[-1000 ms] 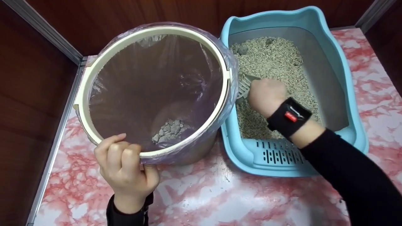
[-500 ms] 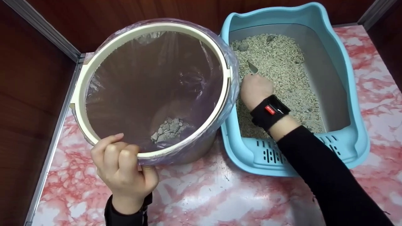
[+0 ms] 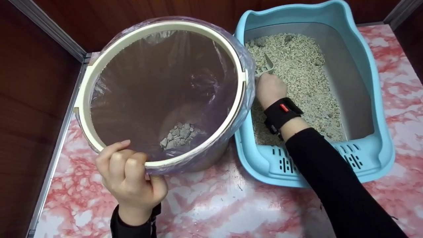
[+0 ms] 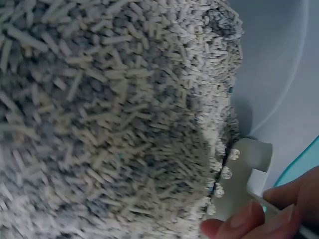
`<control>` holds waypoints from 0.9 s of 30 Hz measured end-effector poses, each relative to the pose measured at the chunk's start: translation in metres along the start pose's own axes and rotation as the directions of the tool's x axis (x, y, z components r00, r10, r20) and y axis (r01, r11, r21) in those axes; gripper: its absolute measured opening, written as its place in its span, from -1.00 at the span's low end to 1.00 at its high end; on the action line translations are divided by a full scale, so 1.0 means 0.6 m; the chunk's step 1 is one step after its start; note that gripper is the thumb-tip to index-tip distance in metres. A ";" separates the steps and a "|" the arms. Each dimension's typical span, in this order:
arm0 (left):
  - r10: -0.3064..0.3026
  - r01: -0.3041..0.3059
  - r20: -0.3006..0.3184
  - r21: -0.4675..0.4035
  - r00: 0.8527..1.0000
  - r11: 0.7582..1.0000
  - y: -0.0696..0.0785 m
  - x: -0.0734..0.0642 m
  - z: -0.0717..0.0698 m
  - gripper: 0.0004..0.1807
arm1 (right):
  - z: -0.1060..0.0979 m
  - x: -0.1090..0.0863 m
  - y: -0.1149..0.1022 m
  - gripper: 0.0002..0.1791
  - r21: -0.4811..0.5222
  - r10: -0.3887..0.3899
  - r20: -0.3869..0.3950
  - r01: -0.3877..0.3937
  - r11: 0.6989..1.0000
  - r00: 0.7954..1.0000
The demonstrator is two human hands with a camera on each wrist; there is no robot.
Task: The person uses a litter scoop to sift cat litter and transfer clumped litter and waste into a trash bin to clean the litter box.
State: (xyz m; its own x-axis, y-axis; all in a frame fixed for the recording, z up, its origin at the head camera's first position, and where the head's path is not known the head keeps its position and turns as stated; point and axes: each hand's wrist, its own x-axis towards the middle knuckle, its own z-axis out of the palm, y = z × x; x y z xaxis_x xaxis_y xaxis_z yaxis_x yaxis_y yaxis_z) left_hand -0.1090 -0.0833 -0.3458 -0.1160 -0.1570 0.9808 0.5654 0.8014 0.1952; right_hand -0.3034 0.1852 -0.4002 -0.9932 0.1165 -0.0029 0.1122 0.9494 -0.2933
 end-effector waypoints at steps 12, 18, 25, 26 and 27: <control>-0.002 0.002 0.021 0.003 1.000 1.000 -0.002 0.000 -0.002 -0.86 | -0.032 0.000 0.013 -0.52 0.071 0.049 0.129 -0.058 0.996 0.990; 0.001 -0.001 0.033 0.000 0.999 1.000 -0.003 -0.001 -0.003 -0.86 | -0.074 0.000 0.007 -0.53 -0.032 0.108 0.248 -0.103 0.994 0.963; 0.008 -0.008 0.030 0.000 1.000 1.000 -0.002 -0.002 -0.004 -0.86 | -0.081 0.019 0.020 -0.48 -0.093 0.173 0.258 -0.154 0.984 0.951; 0.007 -0.007 0.031 -0.001 1.000 1.000 -0.002 -0.002 -0.004 -0.86 | -0.080 0.022 0.023 -0.48 -0.092 0.169 0.257 -0.150 0.984 0.952; 0.007 -0.007 0.031 -0.002 1.000 1.000 -0.002 -0.002 -0.004 -0.86 | -0.079 0.024 0.026 -0.46 -0.090 0.167 0.259 -0.148 0.985 0.951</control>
State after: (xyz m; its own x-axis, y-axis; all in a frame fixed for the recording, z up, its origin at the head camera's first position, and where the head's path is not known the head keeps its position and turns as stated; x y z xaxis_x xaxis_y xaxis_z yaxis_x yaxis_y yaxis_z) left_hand -0.1074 -0.0854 -0.3472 -0.1371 -0.1335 0.9815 0.5675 0.8016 0.1883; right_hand -0.3148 0.2154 -0.3597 -0.9343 0.1935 -0.2992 0.2603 0.9441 -0.2022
